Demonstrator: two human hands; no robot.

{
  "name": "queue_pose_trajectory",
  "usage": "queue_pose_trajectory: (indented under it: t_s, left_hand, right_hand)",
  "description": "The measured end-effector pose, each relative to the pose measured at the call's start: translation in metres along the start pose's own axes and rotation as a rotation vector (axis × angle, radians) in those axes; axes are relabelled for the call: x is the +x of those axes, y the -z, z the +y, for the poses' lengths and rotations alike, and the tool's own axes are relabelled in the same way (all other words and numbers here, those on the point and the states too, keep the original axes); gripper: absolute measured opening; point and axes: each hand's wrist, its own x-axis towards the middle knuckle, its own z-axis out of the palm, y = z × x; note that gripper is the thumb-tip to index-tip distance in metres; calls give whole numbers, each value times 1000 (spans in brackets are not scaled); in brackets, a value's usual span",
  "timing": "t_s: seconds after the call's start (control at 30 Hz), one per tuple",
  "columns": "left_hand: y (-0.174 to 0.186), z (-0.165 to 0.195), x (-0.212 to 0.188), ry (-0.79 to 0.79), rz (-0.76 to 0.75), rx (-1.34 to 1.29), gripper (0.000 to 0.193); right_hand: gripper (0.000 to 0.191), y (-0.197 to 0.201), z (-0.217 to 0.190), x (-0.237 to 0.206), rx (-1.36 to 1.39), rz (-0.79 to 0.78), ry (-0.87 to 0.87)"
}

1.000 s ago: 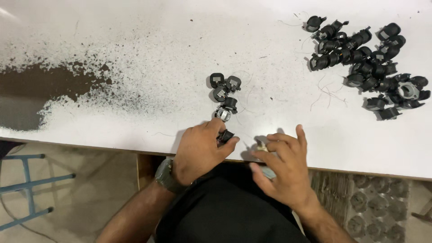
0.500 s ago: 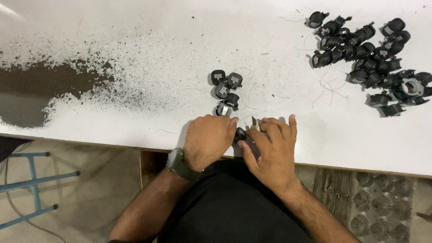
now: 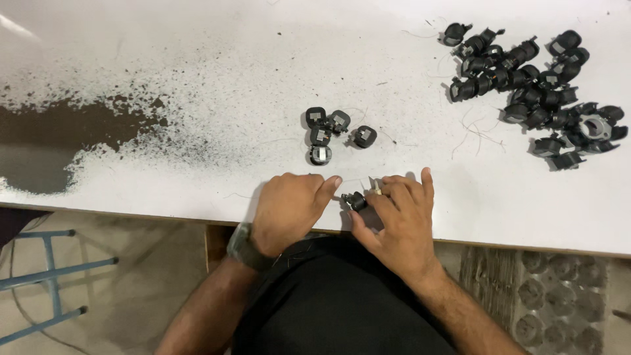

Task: The person repeatedly picks small black plastic components from a pile on a white table, uses a small tool to manipulate or adjust them, and places them into a growing stack. The process is repetitive and focused on individual units.

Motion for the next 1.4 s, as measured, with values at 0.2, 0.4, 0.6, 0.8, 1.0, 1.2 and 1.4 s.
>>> queue_pose_trajectory:
  t_s: [0.2, 0.4, 0.6, 0.8, 1.0, 1.2, 1.4]
  left_hand:
    - [-5, -6, -35, -562, 473, 51, 27]
    - [-17, -10, -30, -709, 471, 203, 17]
    - [-34, -19, -31, -637, 458, 22, 18]
    - [-50, -20, -33, -527, 482, -53, 14]
    - [-54, -17, -34, -524, 521, -129, 15]
    - [-57, -17, -34, -563, 583, -142, 16]
    - [-57, -21, -37, -654, 647, 64, 12]
  right_hand:
    - [36, 2, 1, -4, -10, -9, -9]
    - [36, 3, -3, 0, -31, -11, 1]
    - [32, -1, 5, -12, -13, 53, -3]
    - [37, -5, -1, -37, 239, 122, 61]
    - [35, -16, -12, -33, 214, 107, 35]
    - [34, -14, -13, -29, 236, 86, 24]
    - [34, -16, -12, -30, 236, 76, 37]
